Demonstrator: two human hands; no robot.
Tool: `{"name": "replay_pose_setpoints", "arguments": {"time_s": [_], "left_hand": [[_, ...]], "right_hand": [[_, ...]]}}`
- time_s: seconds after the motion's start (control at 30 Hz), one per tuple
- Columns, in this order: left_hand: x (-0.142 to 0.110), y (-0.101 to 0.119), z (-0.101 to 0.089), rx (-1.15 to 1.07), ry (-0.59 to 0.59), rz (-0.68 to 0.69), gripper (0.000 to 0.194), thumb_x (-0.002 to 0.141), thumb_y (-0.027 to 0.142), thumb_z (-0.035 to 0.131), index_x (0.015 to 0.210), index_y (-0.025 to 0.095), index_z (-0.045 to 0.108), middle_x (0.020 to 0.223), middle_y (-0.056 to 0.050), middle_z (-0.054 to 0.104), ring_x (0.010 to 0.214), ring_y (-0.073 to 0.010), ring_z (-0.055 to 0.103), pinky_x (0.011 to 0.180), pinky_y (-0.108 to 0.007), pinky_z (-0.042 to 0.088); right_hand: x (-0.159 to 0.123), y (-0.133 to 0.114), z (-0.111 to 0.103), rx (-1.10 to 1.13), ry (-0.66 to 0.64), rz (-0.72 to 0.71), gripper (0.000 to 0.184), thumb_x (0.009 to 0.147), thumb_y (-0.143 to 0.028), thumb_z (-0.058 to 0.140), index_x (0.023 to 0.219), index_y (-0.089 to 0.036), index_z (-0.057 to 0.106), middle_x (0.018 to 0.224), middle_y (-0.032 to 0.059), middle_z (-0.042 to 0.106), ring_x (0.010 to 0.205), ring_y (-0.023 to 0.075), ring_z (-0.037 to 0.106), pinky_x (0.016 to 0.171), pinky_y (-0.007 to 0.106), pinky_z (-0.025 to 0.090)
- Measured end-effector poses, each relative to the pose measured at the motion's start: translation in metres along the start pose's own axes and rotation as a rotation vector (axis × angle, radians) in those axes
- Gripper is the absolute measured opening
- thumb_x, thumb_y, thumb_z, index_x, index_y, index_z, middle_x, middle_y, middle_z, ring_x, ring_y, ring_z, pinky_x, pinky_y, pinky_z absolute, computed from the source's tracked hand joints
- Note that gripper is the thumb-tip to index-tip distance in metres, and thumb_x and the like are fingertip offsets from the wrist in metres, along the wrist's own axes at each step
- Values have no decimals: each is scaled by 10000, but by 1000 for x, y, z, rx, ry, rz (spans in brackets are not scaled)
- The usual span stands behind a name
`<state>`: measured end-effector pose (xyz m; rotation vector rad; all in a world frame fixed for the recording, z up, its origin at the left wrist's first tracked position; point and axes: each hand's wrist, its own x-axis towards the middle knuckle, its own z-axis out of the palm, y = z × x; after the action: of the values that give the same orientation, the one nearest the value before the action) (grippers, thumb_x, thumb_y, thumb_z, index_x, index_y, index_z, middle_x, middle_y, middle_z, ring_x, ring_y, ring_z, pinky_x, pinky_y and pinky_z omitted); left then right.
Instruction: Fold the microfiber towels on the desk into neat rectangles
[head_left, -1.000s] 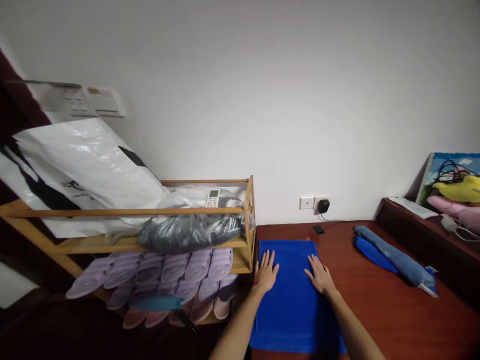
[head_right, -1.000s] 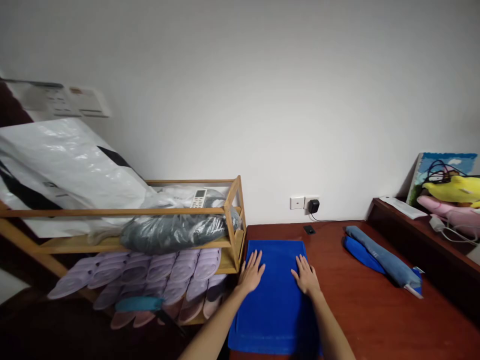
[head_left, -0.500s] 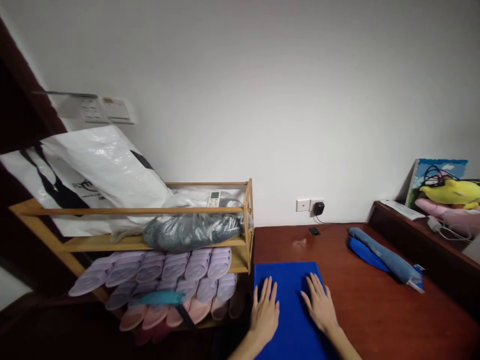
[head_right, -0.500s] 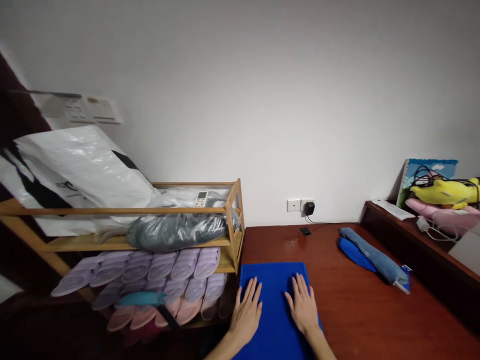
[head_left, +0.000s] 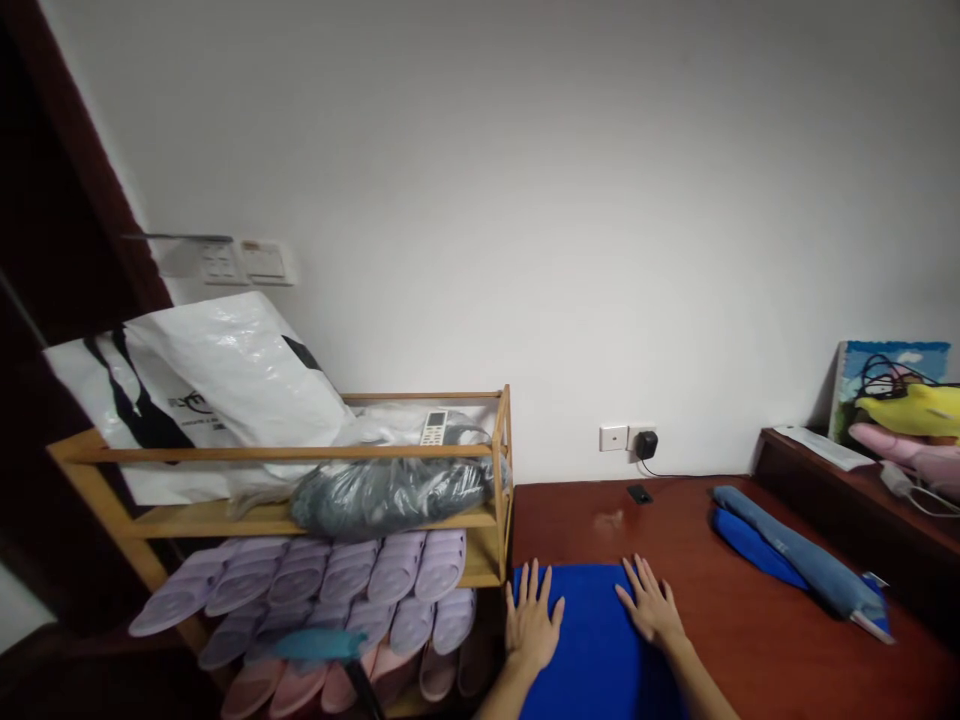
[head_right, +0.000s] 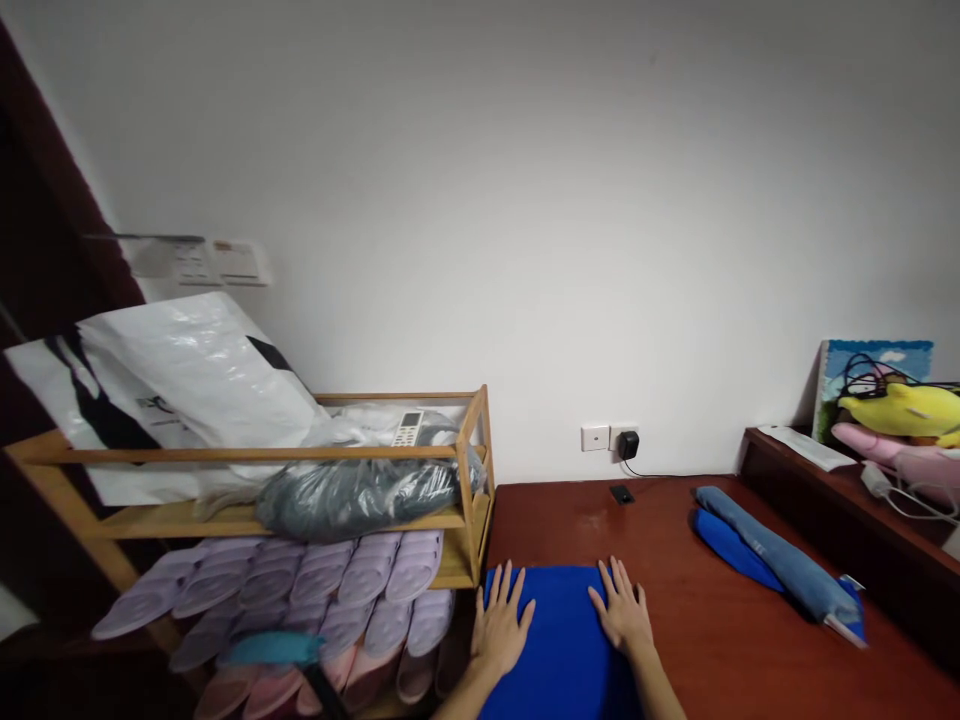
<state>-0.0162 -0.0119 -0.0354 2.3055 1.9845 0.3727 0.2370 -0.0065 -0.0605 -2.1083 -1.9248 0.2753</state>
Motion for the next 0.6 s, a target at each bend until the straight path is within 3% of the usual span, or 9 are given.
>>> {"name": "replay_pose_setpoints", "arguments": {"time_s": [0.1,0.2,0.27,0.37,0.5,0.6], "left_hand": [[-12,12,-10,-28,76,101,564,889,431,336,1421,284,223,1510,-40,210,1386,-265,172,1107,-568,128],[-46,18,-6,-66,165,260,621,890,389,362,1435,299,77,1516,-12,166,1385,-258,183,1115,-535,168],[-74,16,4,-76,142,328,683,868,385,424,1425,324,34,1503,-8,186,1366,-274,244,1098,-526,232],[-109,7,9,-67,67,349,723,847,360,474,1411,340,23,1472,-20,248,1320,-279,342,1049,-498,337],[-139,9,-18,-50,94,367,617,915,304,343,1429,293,2,1494,-22,192,1355,-226,270,1078,-439,322],[-162,17,-33,-27,84,411,653,906,367,368,1440,286,-1,1502,-8,171,1366,-232,246,1088,-437,308]], "right_hand": [[-11,-17,-7,-14,40,-28,716,840,-652,232,1415,-226,247,1511,70,204,1392,236,147,1116,524,160],[-50,-39,3,-26,168,-112,679,852,-634,235,1421,-264,210,1512,50,187,1390,250,147,1108,532,192],[-83,-42,13,-23,206,-140,643,844,-634,281,1406,-326,235,1496,34,224,1371,275,211,1075,555,263],[-127,-35,14,0,155,-146,602,835,-623,338,1374,-356,312,1455,38,320,1323,291,322,1029,544,355],[-166,-27,-8,44,132,-234,542,879,-526,336,1393,-372,254,1468,-8,302,1333,243,311,1057,456,365],[-195,-18,-11,14,153,-263,590,855,-545,384,1394,-410,187,1473,-31,275,1333,267,308,1050,490,365]]}}
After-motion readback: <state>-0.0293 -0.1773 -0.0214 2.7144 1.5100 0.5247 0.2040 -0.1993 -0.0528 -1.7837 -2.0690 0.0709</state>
